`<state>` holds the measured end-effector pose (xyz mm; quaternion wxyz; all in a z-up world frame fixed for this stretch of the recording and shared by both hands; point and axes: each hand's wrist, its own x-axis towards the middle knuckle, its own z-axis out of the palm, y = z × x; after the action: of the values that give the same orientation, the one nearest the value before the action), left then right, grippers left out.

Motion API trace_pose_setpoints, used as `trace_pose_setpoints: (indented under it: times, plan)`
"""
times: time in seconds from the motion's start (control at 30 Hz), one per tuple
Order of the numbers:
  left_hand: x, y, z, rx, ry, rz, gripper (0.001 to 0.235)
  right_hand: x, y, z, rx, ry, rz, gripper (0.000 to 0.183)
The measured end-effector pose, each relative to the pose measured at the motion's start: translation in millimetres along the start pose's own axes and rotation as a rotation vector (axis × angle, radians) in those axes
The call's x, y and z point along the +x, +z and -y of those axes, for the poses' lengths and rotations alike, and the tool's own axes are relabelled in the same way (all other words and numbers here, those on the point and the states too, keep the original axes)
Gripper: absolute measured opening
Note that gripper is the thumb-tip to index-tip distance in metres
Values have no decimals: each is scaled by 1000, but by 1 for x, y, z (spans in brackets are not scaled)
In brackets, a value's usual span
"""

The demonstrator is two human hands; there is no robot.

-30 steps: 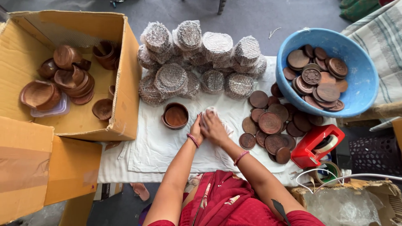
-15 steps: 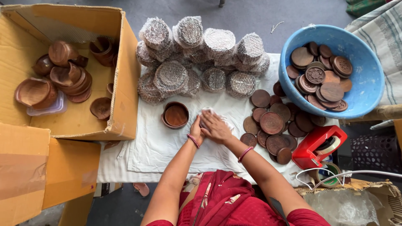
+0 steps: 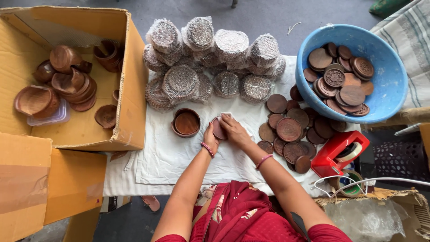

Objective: The person wipes the surface of small, round wooden items using a white cloth. They pick up each item from a pile on the table, rub it with the cloth, and place it back down. The workspace includes a cardboard box with wooden bowls and a blue basin filled with similar wooden discs.

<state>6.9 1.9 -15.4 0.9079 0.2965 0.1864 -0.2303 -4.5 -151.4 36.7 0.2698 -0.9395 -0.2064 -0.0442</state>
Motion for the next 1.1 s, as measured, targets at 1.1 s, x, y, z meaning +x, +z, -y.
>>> trace_pose_setpoints:
  times: [1.1]
  plan:
    - [-1, -5, 6, 175, 57, -161, 69, 10, -11, 60, -173, -28, -123, 46]
